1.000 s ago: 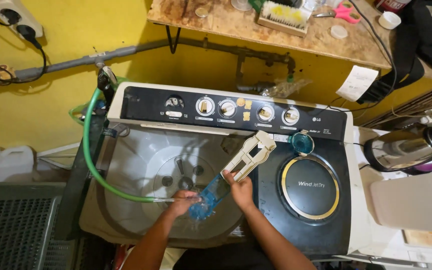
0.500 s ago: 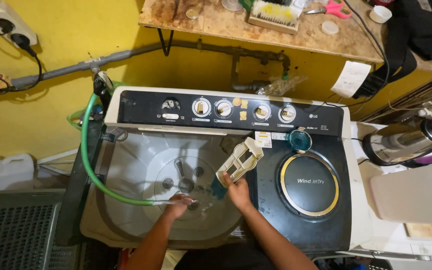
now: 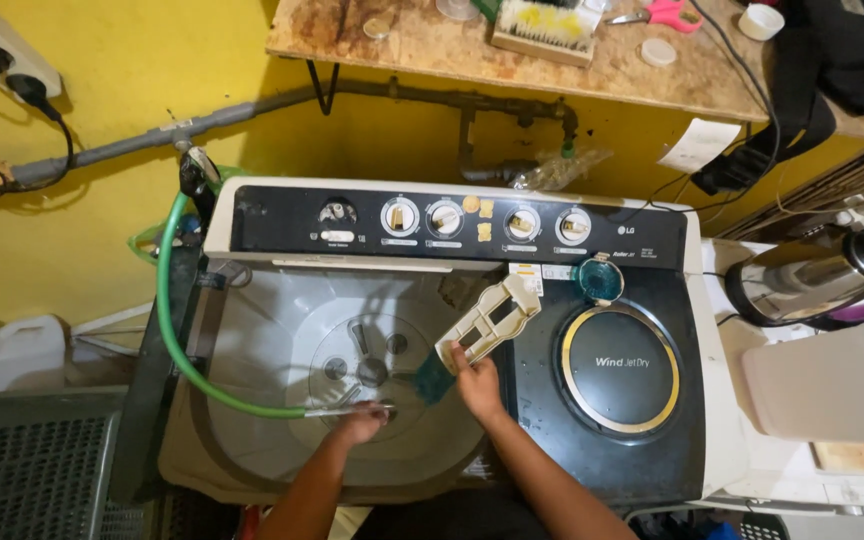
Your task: Rinsing and cleaning a washing machine lint filter component using a water hose and manual scrubbing.
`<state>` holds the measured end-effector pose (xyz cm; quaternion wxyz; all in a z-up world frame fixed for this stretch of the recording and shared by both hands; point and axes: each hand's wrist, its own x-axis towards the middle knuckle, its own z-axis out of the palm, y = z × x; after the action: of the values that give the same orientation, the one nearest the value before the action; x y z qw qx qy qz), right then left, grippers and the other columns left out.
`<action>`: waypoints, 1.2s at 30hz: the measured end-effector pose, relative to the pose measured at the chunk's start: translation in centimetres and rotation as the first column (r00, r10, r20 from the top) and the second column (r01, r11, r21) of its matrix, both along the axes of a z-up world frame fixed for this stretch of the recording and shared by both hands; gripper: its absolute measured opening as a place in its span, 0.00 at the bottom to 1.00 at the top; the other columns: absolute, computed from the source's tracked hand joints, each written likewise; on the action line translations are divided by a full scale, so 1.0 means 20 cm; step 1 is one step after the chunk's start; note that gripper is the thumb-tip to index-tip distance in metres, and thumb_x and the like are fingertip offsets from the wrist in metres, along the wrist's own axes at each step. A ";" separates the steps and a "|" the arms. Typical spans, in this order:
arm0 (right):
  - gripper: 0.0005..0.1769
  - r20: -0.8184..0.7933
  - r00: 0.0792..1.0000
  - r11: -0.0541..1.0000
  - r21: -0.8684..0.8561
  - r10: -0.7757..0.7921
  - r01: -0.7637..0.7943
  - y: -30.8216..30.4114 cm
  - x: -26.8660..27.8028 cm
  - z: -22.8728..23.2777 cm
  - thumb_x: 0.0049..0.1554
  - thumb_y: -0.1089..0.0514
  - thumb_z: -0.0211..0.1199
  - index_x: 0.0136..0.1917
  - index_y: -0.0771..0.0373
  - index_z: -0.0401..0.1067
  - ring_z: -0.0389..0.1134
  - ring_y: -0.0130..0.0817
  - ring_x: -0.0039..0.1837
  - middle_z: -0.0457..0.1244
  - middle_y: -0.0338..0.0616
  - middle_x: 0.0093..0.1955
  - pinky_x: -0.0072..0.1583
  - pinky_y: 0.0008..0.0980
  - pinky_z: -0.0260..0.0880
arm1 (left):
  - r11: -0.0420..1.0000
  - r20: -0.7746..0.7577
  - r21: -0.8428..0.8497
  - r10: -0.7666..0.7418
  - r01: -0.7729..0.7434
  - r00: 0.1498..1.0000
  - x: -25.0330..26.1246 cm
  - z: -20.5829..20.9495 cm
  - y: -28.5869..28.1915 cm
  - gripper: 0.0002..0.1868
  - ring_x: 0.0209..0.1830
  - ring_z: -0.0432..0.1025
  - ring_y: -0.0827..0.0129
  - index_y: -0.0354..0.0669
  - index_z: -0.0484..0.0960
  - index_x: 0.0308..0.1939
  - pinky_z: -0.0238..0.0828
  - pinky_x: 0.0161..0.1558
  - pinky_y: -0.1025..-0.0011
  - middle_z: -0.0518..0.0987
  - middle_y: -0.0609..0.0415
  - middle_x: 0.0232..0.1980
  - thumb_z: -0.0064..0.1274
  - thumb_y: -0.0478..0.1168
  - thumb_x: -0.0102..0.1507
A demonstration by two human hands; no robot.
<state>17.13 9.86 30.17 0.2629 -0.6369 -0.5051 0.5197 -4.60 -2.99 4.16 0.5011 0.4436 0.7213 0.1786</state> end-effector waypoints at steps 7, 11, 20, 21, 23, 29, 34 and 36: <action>0.37 -0.115 0.993 0.999 0.036 -0.009 0.014 0.04 0.01 -0.19 0.54 0.32 0.59 0.65 0.60 0.77 0.71 0.37 0.69 0.71 0.46 0.64 0.70 0.32 0.67 | 0.986 0.066 -0.125 -0.100 0.108 0.993 0.00 -0.08 0.07 0.11 0.41 0.70 0.72 0.56 0.77 0.40 0.65 0.46 0.68 0.77 0.60 0.39 0.42 0.52 0.65; 0.35 -0.085 0.996 0.999 0.006 -0.036 0.037 0.02 0.02 -0.26 0.53 0.33 0.60 0.60 0.61 0.81 0.74 0.31 0.65 0.75 0.44 0.59 0.66 0.28 0.71 | 0.920 -0.248 -0.366 0.050 -0.141 0.967 0.04 -0.12 0.05 0.30 0.64 0.75 0.71 0.72 0.83 0.58 0.69 0.66 0.71 0.79 0.69 0.66 0.53 0.70 0.55; 0.36 0.006 0.999 0.998 -0.046 -0.039 0.040 0.04 0.01 -0.25 0.52 0.30 0.59 0.59 0.57 0.83 0.76 0.33 0.63 0.76 0.42 0.58 0.63 0.29 0.72 | 0.952 -0.149 -0.261 0.125 -0.161 0.981 0.04 -0.17 0.24 0.21 0.53 0.79 0.73 0.67 0.86 0.52 0.74 0.56 0.74 0.83 0.67 0.56 0.57 0.61 0.57; 0.36 0.006 0.999 0.998 -0.050 -0.040 0.040 0.02 0.02 -0.25 0.52 0.30 0.59 0.59 0.57 0.83 0.76 0.33 0.63 0.76 0.42 0.58 0.63 0.29 0.72 | 0.952 -0.136 -0.255 0.135 -0.166 0.981 0.04 -0.18 0.23 0.20 0.51 0.79 0.74 0.66 0.86 0.51 0.75 0.54 0.75 0.84 0.67 0.55 0.57 0.60 0.58; 0.40 -0.008 1.000 0.998 -0.059 -0.004 0.004 0.02 0.03 -0.22 0.52 0.28 0.57 0.65 0.57 0.79 0.74 0.35 0.67 0.74 0.42 0.61 0.66 0.30 0.71 | 0.954 -0.110 -0.238 0.159 -0.181 0.981 0.04 -0.20 0.23 0.17 0.48 0.80 0.74 0.65 0.87 0.50 0.76 0.52 0.75 0.85 0.67 0.53 0.58 0.58 0.58; 0.40 -0.067 0.997 0.998 -0.059 -0.028 0.024 0.01 0.03 -0.20 0.52 0.30 0.58 0.63 0.61 0.80 0.76 0.36 0.64 0.75 0.45 0.60 0.64 0.31 0.73 | 0.950 -0.031 -0.211 0.230 -0.231 0.973 0.02 -0.29 0.12 0.11 0.40 0.83 0.76 0.61 0.89 0.45 0.80 0.44 0.77 0.88 0.65 0.45 0.61 0.51 0.60; 0.37 -0.090 0.995 0.995 -0.093 -0.045 0.036 0.01 0.02 -0.17 0.54 0.32 0.58 0.59 0.62 0.82 0.77 0.35 0.58 0.76 0.45 0.54 0.59 0.30 0.72 | 0.949 0.046 -0.227 0.234 -0.218 0.971 0.02 -0.17 0.08 0.07 0.37 0.84 0.75 0.58 0.91 0.40 0.80 0.43 0.76 0.90 0.63 0.40 0.62 0.47 0.60; 0.37 -0.099 0.993 0.993 -0.109 -0.056 0.045 0.01 0.02 -0.17 0.54 0.32 0.58 0.61 0.62 0.81 0.76 0.35 0.61 0.75 0.45 0.57 0.62 0.30 0.71 | 0.949 0.079 -0.255 0.210 -0.184 0.974 0.01 -0.07 0.10 0.06 0.38 0.83 0.72 0.56 0.92 0.37 0.78 0.46 0.74 0.90 0.61 0.38 0.62 0.46 0.59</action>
<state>17.54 9.98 26.78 0.2672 -0.6352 -0.4463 0.5709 -4.40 -1.04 2.69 0.5691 0.2937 0.7511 0.1600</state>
